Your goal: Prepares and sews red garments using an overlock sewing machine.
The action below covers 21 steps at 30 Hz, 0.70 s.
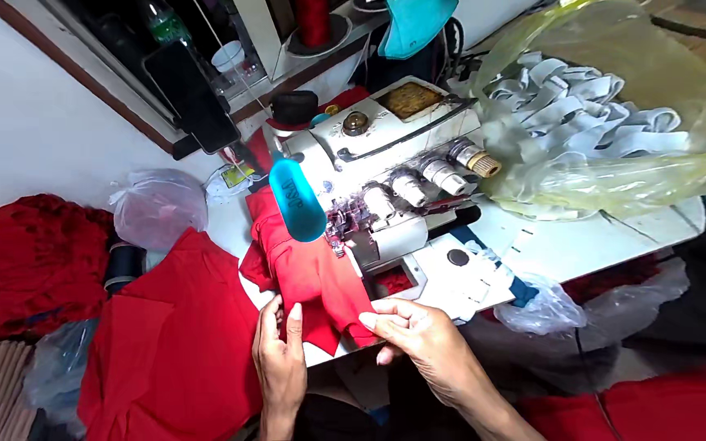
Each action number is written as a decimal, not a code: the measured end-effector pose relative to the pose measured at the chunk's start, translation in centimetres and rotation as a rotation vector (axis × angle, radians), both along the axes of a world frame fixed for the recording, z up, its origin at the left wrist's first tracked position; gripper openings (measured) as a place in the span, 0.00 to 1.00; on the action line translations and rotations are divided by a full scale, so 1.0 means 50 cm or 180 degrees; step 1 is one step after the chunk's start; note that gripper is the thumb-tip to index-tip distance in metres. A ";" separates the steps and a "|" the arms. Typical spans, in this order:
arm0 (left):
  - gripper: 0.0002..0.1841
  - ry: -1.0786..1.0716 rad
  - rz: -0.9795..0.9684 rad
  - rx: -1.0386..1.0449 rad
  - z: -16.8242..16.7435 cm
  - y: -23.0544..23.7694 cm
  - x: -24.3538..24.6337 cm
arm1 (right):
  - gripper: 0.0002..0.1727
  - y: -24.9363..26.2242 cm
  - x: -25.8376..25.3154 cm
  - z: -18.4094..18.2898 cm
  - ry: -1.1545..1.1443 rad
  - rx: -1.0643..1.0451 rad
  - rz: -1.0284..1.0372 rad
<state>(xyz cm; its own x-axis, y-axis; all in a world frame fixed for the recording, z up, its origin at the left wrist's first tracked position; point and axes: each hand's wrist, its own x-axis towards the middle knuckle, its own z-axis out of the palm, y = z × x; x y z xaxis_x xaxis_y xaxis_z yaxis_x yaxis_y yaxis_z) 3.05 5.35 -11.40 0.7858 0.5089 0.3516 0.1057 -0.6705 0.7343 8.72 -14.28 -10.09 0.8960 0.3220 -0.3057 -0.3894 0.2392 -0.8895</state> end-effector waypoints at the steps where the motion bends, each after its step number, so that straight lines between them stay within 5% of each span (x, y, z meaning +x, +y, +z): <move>1: 0.15 -0.0047 -0.0064 -0.0004 0.000 0.012 -0.003 | 0.09 0.000 -0.003 -0.001 0.0005 -0.0012 -0.0011; 4: 0.08 -0.0090 -0.0209 -0.0042 0.029 0.046 -0.003 | 0.08 0.002 -0.013 -0.006 0.0037 -0.0095 -0.0010; 21: 0.10 0.0294 -0.0065 0.0617 0.066 0.098 0.010 | 0.06 0.003 -0.056 -0.016 -0.0479 -0.0109 -0.0311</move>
